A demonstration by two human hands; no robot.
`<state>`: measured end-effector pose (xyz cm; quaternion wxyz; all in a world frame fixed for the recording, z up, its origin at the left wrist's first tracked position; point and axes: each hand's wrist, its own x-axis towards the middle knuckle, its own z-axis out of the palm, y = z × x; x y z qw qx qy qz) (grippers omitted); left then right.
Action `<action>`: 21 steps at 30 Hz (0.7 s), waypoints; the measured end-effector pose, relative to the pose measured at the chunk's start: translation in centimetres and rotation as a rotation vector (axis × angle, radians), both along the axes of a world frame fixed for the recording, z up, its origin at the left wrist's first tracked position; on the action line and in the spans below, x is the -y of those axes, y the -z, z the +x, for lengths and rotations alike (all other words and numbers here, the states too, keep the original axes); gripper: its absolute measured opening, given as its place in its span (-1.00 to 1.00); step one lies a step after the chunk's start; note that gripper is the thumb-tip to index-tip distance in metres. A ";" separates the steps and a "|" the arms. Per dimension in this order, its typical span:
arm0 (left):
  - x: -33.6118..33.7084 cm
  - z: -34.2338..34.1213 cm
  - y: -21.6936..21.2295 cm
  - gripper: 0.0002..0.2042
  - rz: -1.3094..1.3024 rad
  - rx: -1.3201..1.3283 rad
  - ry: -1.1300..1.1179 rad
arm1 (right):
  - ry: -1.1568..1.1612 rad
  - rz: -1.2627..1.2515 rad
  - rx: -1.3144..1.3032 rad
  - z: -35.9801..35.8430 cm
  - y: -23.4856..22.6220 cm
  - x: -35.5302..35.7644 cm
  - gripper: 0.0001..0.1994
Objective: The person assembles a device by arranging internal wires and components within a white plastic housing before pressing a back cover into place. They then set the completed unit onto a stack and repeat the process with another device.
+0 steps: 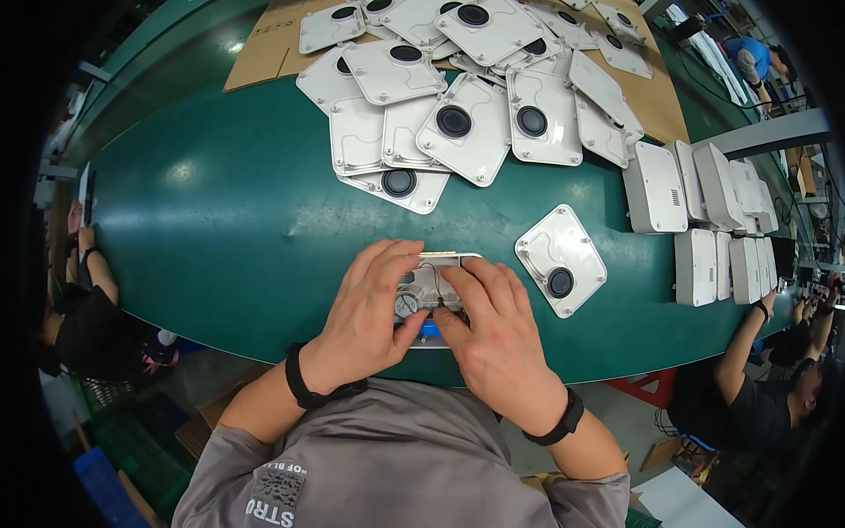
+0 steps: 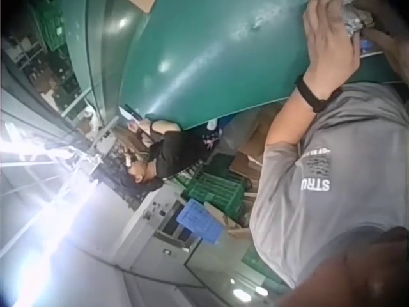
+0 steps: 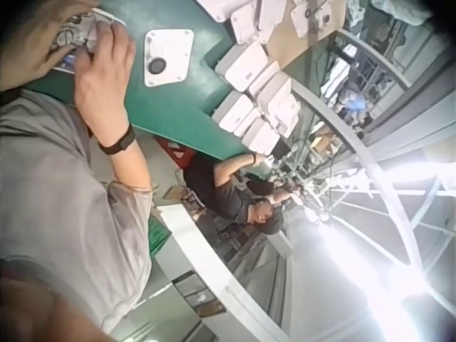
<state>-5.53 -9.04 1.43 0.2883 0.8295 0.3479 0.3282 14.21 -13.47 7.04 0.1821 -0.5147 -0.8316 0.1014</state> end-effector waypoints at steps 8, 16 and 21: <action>0.3 0.0 0.5 -0.23 0.004 0.037 -0.021 | 0.081 0.031 -0.071 -0.5 -0.4 -1.0 -0.75; 0.2 0.1 0.3 -0.25 0.013 0.012 -0.020 | 0.064 -0.013 -0.045 -0.4 1.4 -1.6 -0.76; 0.1 -0.1 0.2 -0.29 0.019 -0.026 -0.010 | 0.149 -0.148 -0.270 0.7 -0.2 -1.1 -0.73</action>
